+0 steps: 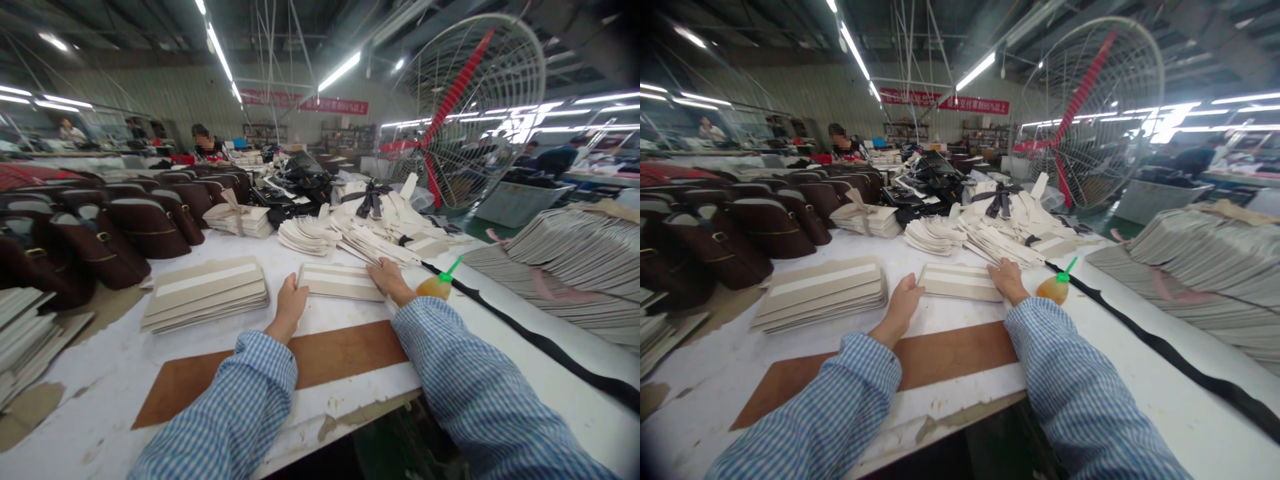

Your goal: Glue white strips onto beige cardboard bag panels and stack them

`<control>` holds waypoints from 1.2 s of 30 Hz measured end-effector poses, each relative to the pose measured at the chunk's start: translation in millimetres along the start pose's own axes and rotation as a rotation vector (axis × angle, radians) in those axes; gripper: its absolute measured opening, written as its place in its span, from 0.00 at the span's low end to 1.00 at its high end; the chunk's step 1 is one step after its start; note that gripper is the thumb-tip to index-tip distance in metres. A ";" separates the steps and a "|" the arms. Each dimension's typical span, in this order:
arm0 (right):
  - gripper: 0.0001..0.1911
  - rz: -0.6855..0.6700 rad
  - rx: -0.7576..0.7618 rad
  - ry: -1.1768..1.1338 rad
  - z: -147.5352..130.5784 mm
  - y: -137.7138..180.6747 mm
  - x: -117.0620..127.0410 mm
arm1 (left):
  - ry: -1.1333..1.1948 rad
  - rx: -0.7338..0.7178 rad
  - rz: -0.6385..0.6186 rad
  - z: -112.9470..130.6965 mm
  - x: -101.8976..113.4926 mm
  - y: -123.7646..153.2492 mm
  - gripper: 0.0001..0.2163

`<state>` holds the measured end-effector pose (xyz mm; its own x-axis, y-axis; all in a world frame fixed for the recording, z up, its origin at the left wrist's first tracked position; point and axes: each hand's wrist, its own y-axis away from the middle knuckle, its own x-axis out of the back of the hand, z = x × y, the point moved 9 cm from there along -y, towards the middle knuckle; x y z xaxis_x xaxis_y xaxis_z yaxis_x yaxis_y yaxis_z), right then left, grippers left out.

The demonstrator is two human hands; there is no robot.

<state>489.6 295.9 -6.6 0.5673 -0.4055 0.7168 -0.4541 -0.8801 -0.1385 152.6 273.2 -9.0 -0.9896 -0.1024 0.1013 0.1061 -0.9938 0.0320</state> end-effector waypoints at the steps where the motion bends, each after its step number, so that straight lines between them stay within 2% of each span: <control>1: 0.28 -0.012 0.015 0.021 -1.8 3.0 -1.5 | -0.012 0.005 0.003 1.7 0.5 1.8 0.22; 4: 0.28 -0.043 0.063 0.073 -11.2 14.7 -4.2 | -0.039 0.019 0.027 11.3 3.9 13.5 0.24; 7: 0.28 -0.010 0.130 0.119 -31.5 26.7 2.9 | -0.038 0.017 0.066 27.2 10.6 38.1 0.30; 10: 0.28 0.010 0.301 0.128 -73.6 42.7 6.3 | 0.013 -0.024 0.065 46.2 17.5 71.9 0.33; 13: 0.21 -0.078 0.576 0.094 -133.9 75.8 -8.6 | 0.086 -0.087 0.067 58.5 35.4 104.7 0.30; 15: 0.17 -0.162 0.771 0.070 -176.0 107.6 -25.3 | 0.132 -0.112 0.098 57.5 59.8 119.8 0.26; 18: 0.14 -0.247 0.996 0.059 -231.2 151.1 -52.5 | 0.185 -0.124 0.214 43.3 113.3 128.3 0.21; 22: 0.14 -0.309 1.147 0.115 -286.7 179.3 -95.0 | 0.211 -0.164 0.432 20.6 186.0 126.9 0.20; 25: 0.14 -0.355 1.219 0.213 -315.3 187.6 -129.3 | 0.197 -0.189 0.553 7.0 217.2 127.7 0.21; 27: 0.13 -0.383 1.261 0.298 -327.4 191.9 -148.3 | 0.185 -0.189 0.584 -0.1 224.1 129.2 0.19; 30: 0.14 -0.409 1.300 0.432 -335.8 196.4 -165.8 | 0.183 -0.195 0.563 -5.1 219.5 130.6 0.18; 36: 0.15 -0.401 1.314 0.633 -337.5 198.8 -174.1 | 0.195 -0.225 0.491 -3.5 203.8 129.3 0.16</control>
<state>68.6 274.9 71.7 -0.0353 -0.2239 0.9740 0.7672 -0.6307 -0.1171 -35.6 123.7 12.3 -0.8315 -0.5389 -0.1347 0.5555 -0.8102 -0.1871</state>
